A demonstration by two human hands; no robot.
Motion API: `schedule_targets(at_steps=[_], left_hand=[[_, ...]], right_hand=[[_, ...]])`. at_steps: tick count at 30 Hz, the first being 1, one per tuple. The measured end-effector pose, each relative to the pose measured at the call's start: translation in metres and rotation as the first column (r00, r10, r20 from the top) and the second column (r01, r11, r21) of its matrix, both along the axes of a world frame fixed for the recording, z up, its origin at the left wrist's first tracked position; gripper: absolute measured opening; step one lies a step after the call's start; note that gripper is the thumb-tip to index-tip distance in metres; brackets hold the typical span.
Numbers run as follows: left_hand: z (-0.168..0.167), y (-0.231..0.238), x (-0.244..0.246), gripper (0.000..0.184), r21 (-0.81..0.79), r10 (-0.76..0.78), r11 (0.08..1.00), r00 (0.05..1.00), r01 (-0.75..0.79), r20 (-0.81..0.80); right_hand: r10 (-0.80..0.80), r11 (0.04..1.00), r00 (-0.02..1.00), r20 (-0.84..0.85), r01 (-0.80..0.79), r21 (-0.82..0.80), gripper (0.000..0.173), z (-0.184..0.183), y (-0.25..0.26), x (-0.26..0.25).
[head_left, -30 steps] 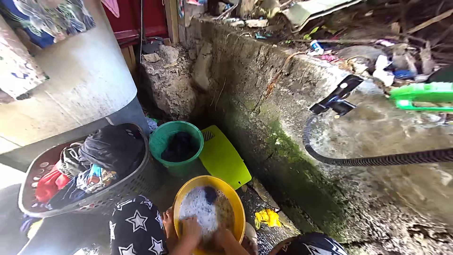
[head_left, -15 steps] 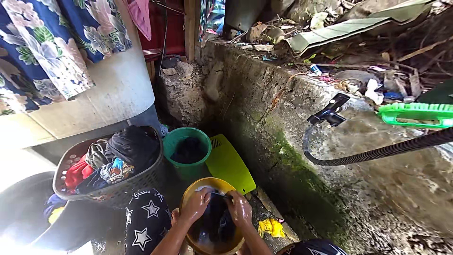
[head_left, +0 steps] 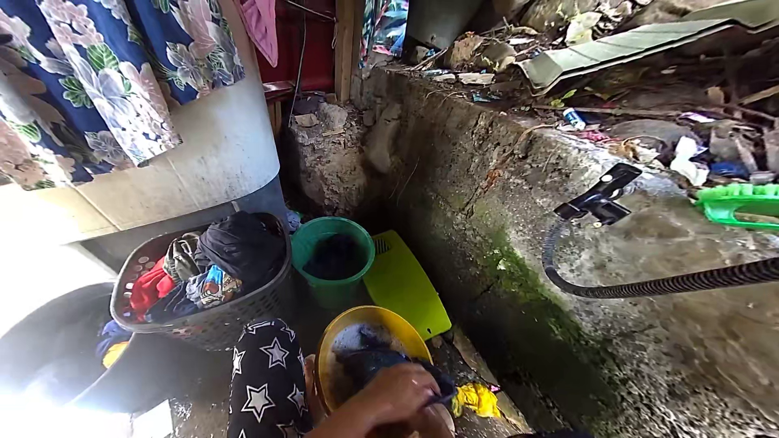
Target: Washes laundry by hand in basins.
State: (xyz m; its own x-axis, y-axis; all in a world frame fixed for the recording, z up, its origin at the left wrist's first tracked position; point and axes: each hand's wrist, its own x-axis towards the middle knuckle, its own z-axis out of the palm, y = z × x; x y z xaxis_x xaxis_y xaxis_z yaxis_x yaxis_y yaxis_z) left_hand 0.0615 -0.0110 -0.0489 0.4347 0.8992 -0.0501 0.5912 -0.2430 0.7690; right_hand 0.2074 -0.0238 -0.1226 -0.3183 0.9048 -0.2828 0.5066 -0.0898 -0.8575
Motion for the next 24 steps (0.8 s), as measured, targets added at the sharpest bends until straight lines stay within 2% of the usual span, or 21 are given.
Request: schedule_targets(at_steps=[2,3,4,5,6,7,8,9,10,12,13,15,16,17,19,20,21,22,24], left_hand=[[-0.018,0.008,-0.039,0.030,-0.003,0.288,0.957,0.953,-0.289,0.092],[-0.026,0.010,-0.058,0.032,-0.029,0.441,0.897,0.896,-0.440,0.054],[-0.032,0.013,-0.075,0.035,-0.089,0.553,0.827,0.832,-0.555,-0.050],[-0.039,0.016,-0.086,0.040,-0.154,0.601,0.769,0.784,-0.620,-0.158],[-0.048,0.018,-0.092,0.048,-0.210,0.602,0.736,0.763,-0.644,-0.235],[-0.060,0.018,-0.093,0.056,-0.242,0.584,0.728,0.765,-0.641,-0.270],[-0.072,0.016,-0.088,0.065,-0.264,0.558,0.741,0.785,-0.617,-0.270],[-0.085,0.014,-0.081,0.071,-0.285,0.542,0.757,0.809,-0.588,-0.228],[-0.102,0.011,-0.072,0.069,-0.296,0.557,0.765,0.818,-0.572,-0.142],[-0.127,0.008,-0.057,0.042,-0.348,0.664,0.724,0.739,-0.596,0.115],[-0.132,0.009,-0.054,0.038,-0.361,0.705,0.694,0.690,-0.623,0.166],[-0.124,0.013,-0.063,0.029,-0.259,0.702,0.707,0.698,-0.658,0.143],[-0.112,0.016,-0.073,0.026,-0.222,0.711,0.700,0.689,-0.678,0.137],[-0.097,0.019,-0.083,0.024,-0.206,0.739,0.674,0.651,-0.709,0.176],[-0.075,0.020,-0.095,0.022,-0.198,0.771,0.623,0.551,-0.756,0.319],[-0.068,0.020,-0.096,0.022,-0.187,0.769,0.606,0.511,-0.773,0.384],[-0.063,0.019,-0.095,0.021,-0.180,0.762,0.595,0.479,-0.783,0.437],[-0.061,0.020,-0.091,0.020,-0.189,0.754,0.593,0.457,-0.782,0.473],[-0.065,0.030,-0.087,0.019,-0.208,0.709,0.654,0.493,-0.727,0.504]], right_hand=[[0.103,0.995,0.984,0.148,-0.101,-0.023,0.041,-0.007,0.029,0.004],[0.081,0.995,0.977,0.196,-0.068,-0.075,0.044,0.004,0.032,0.007],[-0.004,0.991,0.986,0.168,0.026,-0.130,0.044,0.020,0.030,0.011],[-0.120,0.976,0.990,0.072,0.131,-0.174,0.040,0.033,0.027,0.015],[-0.218,0.958,0.974,-0.064,0.201,-0.206,0.036,0.038,0.030,0.018],[-0.251,0.959,0.939,-0.234,0.207,-0.196,0.031,0.035,0.035,0.023],[-0.237,0.969,0.852,-0.466,0.177,-0.170,0.023,0.027,0.041,0.027],[-0.191,0.981,0.702,-0.686,0.120,-0.151,0.020,0.022,0.046,0.028],[-0.139,0.990,0.554,-0.821,0.055,-0.131,0.026,0.026,0.047,0.027],[-0.090,0.994,0.375,-0.923,-0.018,-0.104,0.029,0.053,0.039,0.021],[-0.095,0.993,0.321,-0.942,-0.036,-0.112,0.024,0.068,0.031,0.021],[-0.154,0.986,0.271,-0.950,-0.021,-0.166,0.007,0.088,0.016,0.027],[-0.119,0.991,0.244,-0.963,-0.028,-0.129,0.004,0.075,0.019,0.034],[-0.002,0.997,0.230,-0.973,-0.073,-0.020,0.003,0.051,0.030,0.046],[0.010,0.996,0.349,-0.937,-0.090,-0.023,0.011,0.045,0.033,0.061],[-0.059,0.997,0.417,-0.907,-0.023,-0.076,0.012,0.051,0.024,0.062],[-0.179,0.983,0.484,-0.857,0.129,-0.133,0.014,0.061,0.009,0.057],[-0.305,0.939,0.618,-0.725,0.324,-0.119,0.018,0.074,-0.009,0.047],[-0.433,0.790,0.737,-0.519,0.588,0.174,0.024,0.067,-0.027,0.022]])
